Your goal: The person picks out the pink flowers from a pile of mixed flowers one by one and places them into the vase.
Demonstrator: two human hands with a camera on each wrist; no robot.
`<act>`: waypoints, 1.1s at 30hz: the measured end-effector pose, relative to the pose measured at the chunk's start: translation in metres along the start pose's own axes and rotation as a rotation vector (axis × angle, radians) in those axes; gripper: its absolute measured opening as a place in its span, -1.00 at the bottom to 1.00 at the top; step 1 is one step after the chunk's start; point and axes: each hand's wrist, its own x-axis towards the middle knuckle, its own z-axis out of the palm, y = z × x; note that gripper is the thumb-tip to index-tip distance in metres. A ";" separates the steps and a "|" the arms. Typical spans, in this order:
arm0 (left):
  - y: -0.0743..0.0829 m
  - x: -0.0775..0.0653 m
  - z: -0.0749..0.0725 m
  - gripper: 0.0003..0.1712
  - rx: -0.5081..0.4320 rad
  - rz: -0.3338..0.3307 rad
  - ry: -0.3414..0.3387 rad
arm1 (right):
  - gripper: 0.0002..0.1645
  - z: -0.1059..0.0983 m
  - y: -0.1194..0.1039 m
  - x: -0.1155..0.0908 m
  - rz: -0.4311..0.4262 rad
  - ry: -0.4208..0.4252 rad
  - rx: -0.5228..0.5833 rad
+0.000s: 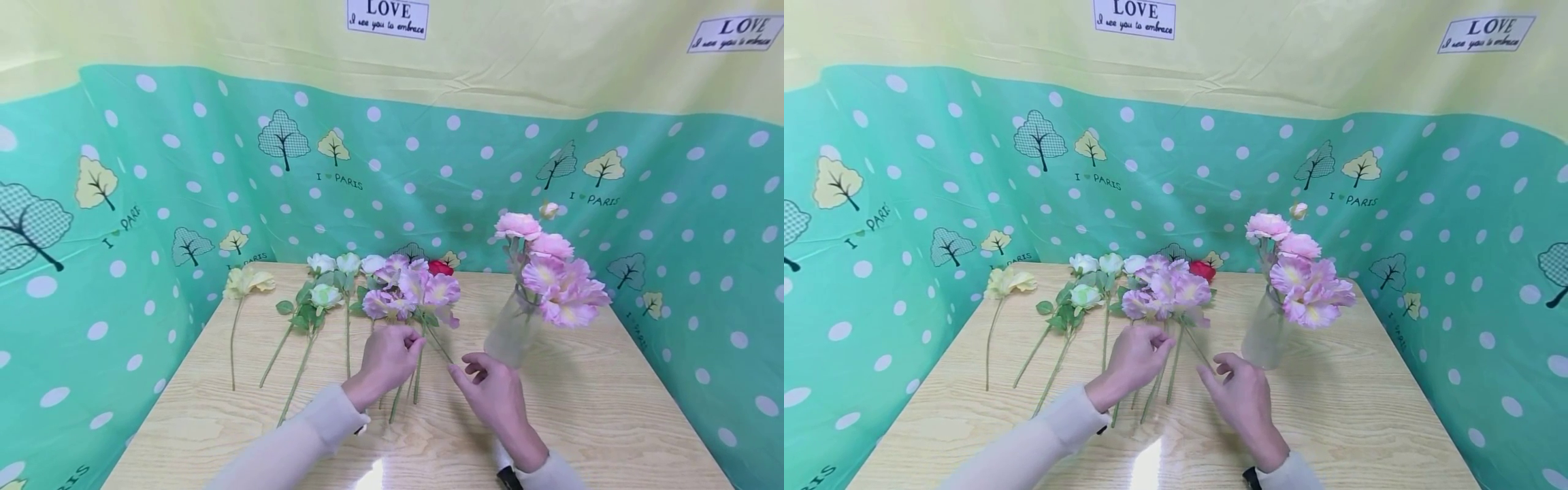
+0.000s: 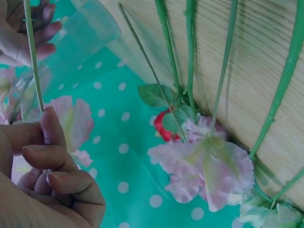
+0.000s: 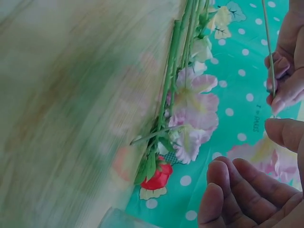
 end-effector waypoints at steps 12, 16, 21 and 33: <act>0.008 0.003 0.007 -0.89 -0.025 -0.012 0.009 | -0.77 0.011 -0.013 0.001 -0.061 -0.031 0.047; 0.012 0.005 0.009 -0.91 -0.047 0.006 0.032 | -0.79 0.015 -0.017 0.001 -0.075 -0.037 0.077; 0.014 0.006 0.011 -0.95 -0.064 0.027 0.055 | -0.86 0.018 -0.022 0.002 -0.083 -0.036 0.096; 0.018 0.006 0.014 -0.94 -0.110 0.013 0.063 | -0.87 0.024 -0.031 0.005 -0.125 0.001 0.118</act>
